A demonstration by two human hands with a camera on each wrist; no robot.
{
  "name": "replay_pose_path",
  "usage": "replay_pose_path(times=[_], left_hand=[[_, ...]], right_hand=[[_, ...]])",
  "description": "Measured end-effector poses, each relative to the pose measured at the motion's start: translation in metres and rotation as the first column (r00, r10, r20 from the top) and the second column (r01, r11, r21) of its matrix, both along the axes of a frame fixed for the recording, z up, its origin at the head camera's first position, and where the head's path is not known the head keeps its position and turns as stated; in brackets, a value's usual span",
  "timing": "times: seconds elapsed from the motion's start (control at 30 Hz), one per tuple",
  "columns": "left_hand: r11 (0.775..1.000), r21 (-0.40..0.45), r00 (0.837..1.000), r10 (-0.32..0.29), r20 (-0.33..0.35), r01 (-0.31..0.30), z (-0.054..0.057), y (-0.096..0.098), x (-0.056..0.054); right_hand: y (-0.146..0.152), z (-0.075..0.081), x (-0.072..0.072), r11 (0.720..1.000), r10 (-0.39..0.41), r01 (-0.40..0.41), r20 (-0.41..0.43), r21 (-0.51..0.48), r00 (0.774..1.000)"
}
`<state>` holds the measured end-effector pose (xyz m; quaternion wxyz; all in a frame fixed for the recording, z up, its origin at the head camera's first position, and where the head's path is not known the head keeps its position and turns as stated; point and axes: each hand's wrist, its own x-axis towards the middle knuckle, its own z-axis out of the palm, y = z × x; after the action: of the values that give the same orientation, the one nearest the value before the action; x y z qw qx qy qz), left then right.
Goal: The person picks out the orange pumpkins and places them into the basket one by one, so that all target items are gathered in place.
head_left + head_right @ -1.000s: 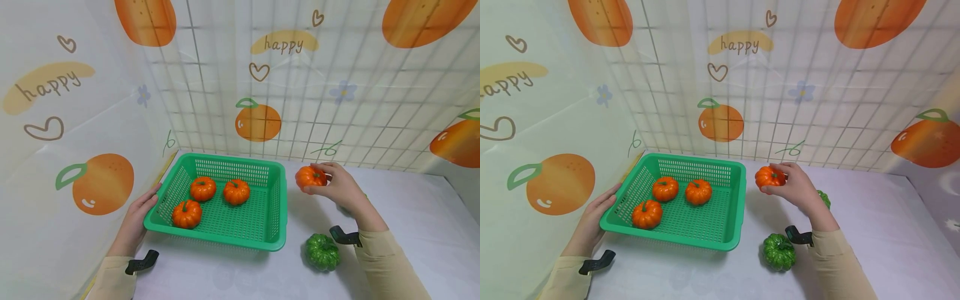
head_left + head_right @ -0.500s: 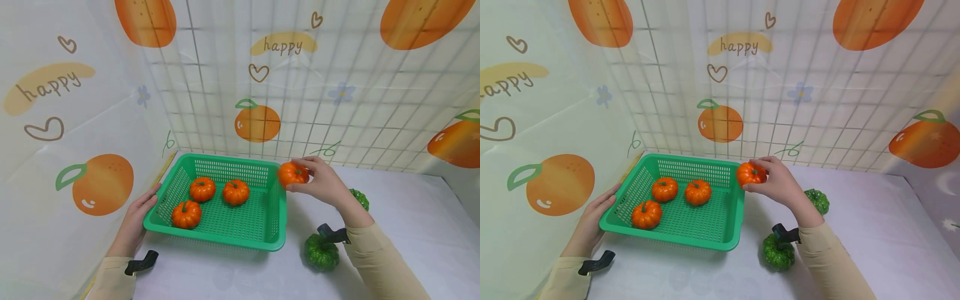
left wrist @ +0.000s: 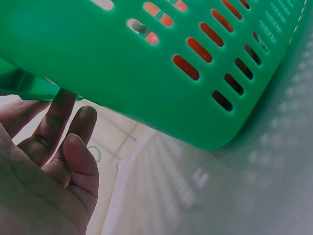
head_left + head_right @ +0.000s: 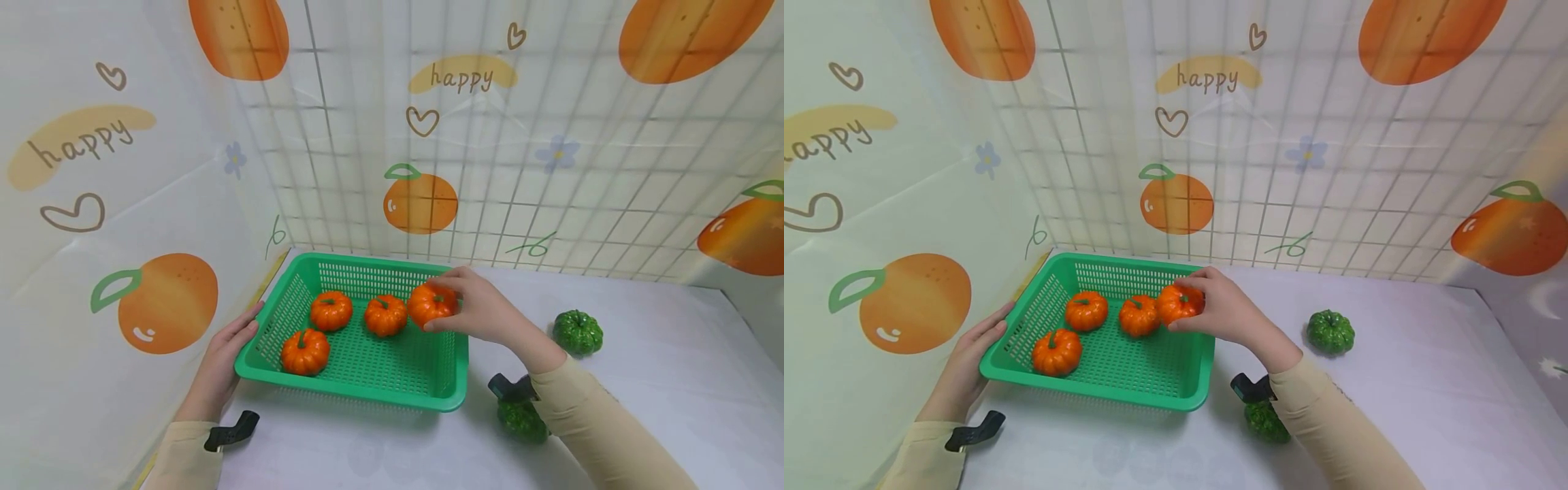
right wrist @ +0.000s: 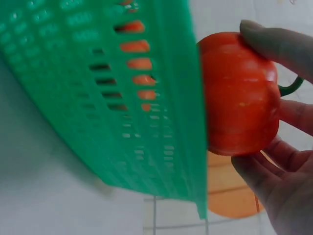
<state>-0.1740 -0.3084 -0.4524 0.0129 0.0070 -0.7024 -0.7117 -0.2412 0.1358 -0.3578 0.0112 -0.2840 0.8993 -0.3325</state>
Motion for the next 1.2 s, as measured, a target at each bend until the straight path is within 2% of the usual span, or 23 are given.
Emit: replay_pose_path(times=[0.23,0.5,0.77,1.2], left_hand=[[1.0,0.008,1.0,-0.006,-0.001,0.006,-0.001,0.0,0.0],[1.0,-0.006,1.0,-0.006,-0.006,0.006,-0.001,0.0,0.0],[1.0,-0.019,1.0,-0.004,0.0,0.004,-0.001,0.0,0.0],[1.0,-0.004,1.0,-0.013,-0.003,0.013,-0.001,-0.001,0.0]], right_hand=[[-0.02,-0.007,0.007,0.997,0.062,-0.062,0.001,0.047,0.998],[-0.038,-0.021,0.013,0.99,0.098,-0.105,0.075,0.097,0.992],[-0.051,-0.026,0.013,0.974,0.145,-0.153,0.058,0.167,0.988],[-0.076,-0.042,0.009,0.946,0.185,-0.218,0.153,0.239,0.971]])
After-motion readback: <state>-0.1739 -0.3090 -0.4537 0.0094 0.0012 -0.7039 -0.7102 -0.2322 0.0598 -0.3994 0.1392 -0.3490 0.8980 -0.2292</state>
